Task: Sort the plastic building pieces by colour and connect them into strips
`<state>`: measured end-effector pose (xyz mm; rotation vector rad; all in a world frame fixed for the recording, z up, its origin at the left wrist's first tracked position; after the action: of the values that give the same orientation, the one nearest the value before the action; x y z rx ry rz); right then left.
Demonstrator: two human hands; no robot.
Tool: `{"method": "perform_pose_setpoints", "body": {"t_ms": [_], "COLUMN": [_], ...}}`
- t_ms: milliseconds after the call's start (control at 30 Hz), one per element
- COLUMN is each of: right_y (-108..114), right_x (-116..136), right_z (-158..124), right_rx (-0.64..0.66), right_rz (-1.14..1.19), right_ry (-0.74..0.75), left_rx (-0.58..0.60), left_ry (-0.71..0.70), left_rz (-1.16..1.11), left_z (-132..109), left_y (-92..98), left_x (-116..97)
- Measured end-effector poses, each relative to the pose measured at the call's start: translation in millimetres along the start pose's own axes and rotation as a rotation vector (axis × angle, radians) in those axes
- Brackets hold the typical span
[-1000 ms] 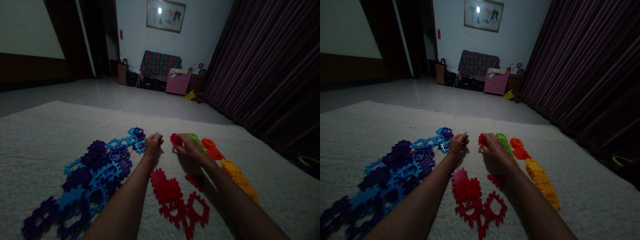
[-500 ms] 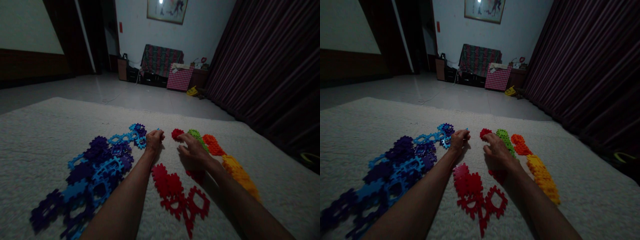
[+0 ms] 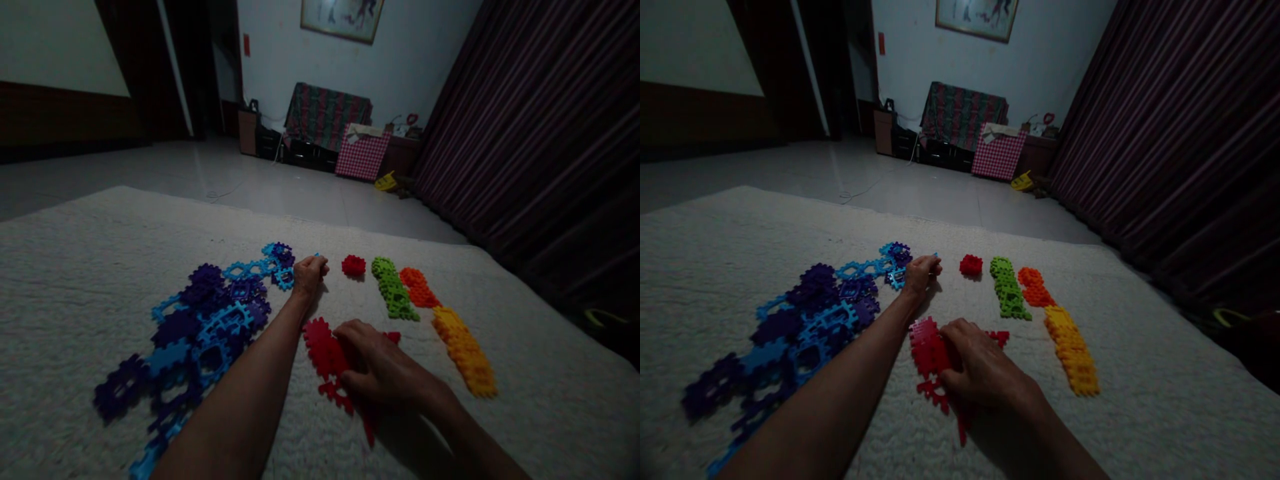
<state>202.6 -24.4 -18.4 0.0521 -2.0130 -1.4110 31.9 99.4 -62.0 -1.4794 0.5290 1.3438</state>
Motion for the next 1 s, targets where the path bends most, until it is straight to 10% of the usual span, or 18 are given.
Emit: {"method": "perform_pose_setpoints", "body": {"t_ms": [267, 467, 667, 1000], "right_y": [11, 13, 5, 15], "right_x": [-7, -30, -52, -39], "right_z": [9, 27, 29, 34], "right_rx": [-0.074, -0.518, -0.266, -0.206], "right_rz": [0.126, 0.124, 0.045, -0.045], "right_ry": [-0.104, -0.056, -0.027, -0.036], "left_rx": [0.012, 0.013, 0.017, 0.018], "left_ry": [-0.021, -0.022, -0.031, -0.024], "left_rz": [0.009, 0.018, 0.037, 0.038], "left_z": [3, 1, 3, 3], "left_y": [1.2, 1.2, 1.5, 1.0], "left_x": [7, 4, 5, 6]}}
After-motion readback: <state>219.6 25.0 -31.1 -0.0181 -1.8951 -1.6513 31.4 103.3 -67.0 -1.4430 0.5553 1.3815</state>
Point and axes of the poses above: each hand's wrist, its own z-axis towards the middle knuckle, its own y-axis out of the back of the hand, x = y × z, the point moved 2 cm from there along z, towards the middle knuckle, and after that the axes turned 13 degrees about -y, right-handed, at the moved point
